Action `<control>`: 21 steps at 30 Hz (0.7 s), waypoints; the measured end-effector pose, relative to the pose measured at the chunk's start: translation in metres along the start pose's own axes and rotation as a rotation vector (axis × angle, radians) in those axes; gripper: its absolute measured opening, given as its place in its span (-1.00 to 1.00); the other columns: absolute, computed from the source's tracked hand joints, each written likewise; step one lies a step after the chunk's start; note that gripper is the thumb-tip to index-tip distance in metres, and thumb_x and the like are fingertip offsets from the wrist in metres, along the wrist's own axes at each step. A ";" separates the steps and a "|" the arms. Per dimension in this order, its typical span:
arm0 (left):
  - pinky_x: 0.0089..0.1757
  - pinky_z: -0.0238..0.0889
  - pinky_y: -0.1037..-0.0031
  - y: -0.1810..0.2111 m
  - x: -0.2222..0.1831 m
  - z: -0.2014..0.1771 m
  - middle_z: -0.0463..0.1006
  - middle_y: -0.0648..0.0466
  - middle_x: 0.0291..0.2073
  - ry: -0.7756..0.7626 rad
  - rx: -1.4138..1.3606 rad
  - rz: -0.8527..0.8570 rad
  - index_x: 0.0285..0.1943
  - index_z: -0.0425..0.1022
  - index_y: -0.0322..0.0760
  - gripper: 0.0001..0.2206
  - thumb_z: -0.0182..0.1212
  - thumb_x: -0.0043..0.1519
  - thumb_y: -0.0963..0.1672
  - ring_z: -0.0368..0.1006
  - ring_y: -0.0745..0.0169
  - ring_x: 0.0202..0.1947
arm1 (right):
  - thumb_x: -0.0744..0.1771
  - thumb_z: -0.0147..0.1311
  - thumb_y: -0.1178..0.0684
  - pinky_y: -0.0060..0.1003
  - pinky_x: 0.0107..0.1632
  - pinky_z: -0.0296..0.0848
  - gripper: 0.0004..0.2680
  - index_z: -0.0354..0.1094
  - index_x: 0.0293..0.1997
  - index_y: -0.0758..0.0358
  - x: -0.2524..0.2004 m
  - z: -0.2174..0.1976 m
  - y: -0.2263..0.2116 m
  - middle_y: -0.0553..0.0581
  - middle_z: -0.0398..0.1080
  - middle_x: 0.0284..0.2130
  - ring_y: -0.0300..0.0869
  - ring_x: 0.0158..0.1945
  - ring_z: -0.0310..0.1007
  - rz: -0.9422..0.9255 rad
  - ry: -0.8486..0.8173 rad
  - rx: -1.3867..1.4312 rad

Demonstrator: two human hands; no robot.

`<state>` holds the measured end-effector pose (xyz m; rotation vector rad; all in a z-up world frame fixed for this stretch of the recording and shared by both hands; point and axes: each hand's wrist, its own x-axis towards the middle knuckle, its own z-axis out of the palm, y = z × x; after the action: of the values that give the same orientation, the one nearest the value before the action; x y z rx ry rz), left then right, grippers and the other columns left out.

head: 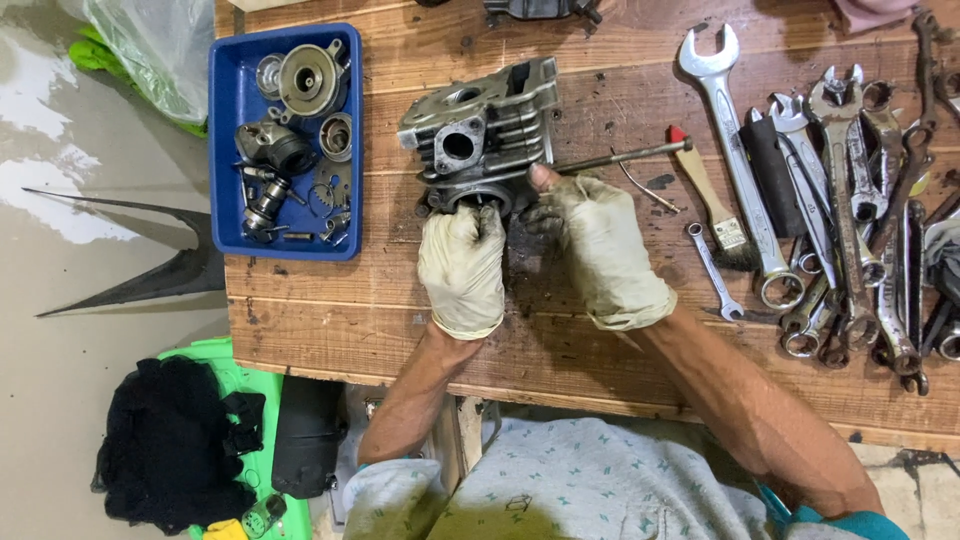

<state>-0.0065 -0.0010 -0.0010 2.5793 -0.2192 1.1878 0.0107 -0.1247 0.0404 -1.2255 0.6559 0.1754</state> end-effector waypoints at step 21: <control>-0.40 0.34 0.49 -0.026 -0.019 -0.001 0.25 0.19 -0.62 0.052 0.138 -0.063 -0.49 0.28 -0.03 -0.71 0.35 0.14 -0.22 0.34 0.15 -0.60 | 0.19 0.39 0.10 -0.29 0.02 0.47 -0.56 0.43 0.14 0.49 -0.014 -0.005 0.013 0.25 0.52 -0.16 -0.16 -0.14 0.52 0.137 -0.107 0.184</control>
<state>-0.0125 0.0243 -0.0199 2.6466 -0.0457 1.2875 -0.0083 -0.1214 0.0368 -0.9887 0.6481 0.2867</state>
